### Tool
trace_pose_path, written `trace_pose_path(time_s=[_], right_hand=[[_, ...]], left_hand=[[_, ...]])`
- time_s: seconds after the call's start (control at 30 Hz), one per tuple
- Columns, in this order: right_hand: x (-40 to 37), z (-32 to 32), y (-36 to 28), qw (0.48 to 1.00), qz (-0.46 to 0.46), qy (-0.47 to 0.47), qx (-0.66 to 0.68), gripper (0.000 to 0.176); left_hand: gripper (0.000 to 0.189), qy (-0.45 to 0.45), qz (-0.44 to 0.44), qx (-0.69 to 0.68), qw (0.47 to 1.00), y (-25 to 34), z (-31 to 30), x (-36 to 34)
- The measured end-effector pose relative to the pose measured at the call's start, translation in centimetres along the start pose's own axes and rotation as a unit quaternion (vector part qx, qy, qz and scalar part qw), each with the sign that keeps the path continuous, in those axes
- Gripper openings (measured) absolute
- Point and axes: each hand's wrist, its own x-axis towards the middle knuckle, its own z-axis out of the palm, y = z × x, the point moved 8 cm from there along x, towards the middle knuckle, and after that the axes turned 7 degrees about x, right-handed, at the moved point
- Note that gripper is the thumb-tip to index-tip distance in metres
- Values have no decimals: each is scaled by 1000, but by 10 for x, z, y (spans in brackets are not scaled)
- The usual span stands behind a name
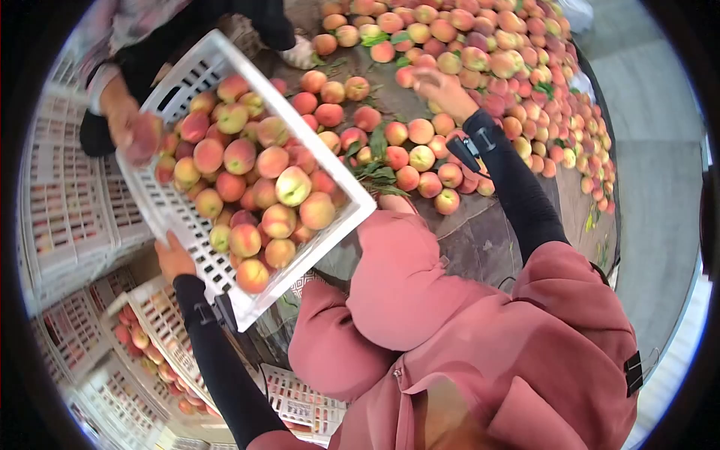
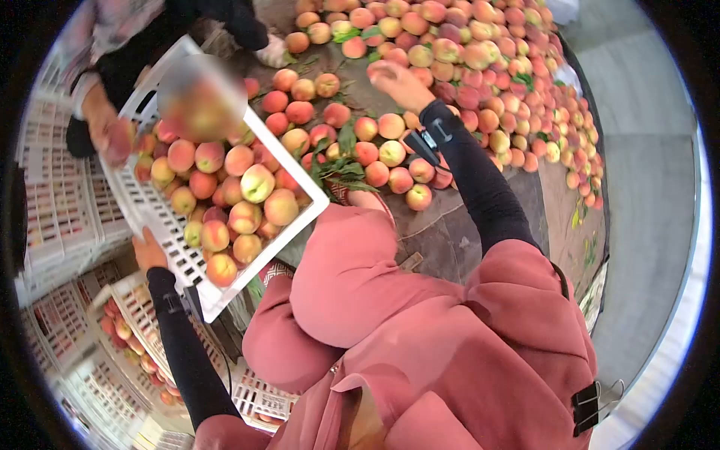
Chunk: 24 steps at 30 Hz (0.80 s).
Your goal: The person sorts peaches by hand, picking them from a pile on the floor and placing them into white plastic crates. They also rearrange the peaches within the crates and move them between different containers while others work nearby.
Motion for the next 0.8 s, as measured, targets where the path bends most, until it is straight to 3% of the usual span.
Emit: trace_pose_path(time_s=[0.03, 0.1, 0.17, 0.23, 0.3, 0.37, 0.4, 0.5, 0.6, 0.63, 0.7, 0.73, 0.77, 0.8], right_hand=[[-8, -13, 33, 998, -12, 24, -52, 40], [-41, 17, 50, 995, 97, 10, -28, 46], [-52, 70, 60, 983, 61, -103, -141, 53], [-62, 124, 91, 969, 69, -162, -171, 55], [-76, 156, 84, 914, 125, -227, -311, 49], [-87, 197, 130, 910, 49, -231, -342, 46], [-83, 205, 130, 899, 70, -245, -357, 40], [-81, 171, 101, 930, 82, -213, -288, 31], [-113, 105, 93, 984, 17, -90, -152, 25], [-136, 80, 88, 987, 1, -114, -111, 26], [-216, 32, 115, 966, 70, -132, -209, 30], [-266, 13, 126, 919, 137, -234, -285, 34], [-332, 2, 167, 797, 227, -434, -354, 48], [-384, -18, 170, 681, 303, -554, -371, 57]], left_hand=[[60, -12, 1, -7, 1000, 4, -3, -1], [61, -12, 13, 7, 1000, 2, -3, 0], [66, -22, 14, 15, 1000, 5, -7, -2], [66, -30, 2, 29, 999, 7, -11, -3], [67, 6, 20, 51, 998, -4, -7, 2], [67, 1, 21, 47, 999, 0, -9, -1], [67, 6, 21, 53, 998, -1, -10, -1], [67, 0, 9, 64, 998, 8, -17, -2], [68, -11, 12, 65, 998, 1, -11, 2], [68, -6, 25, 64, 998, -5, -9, 3], [67, -13, 34, 82, 996, -7, -8, 5], [66, -1, 39, 89, 995, -9, -5, 8], [67, -2, 25, 83, 996, 4, -13, 2], [66, -8, 29, 69, 997, 2, -10, 5]])
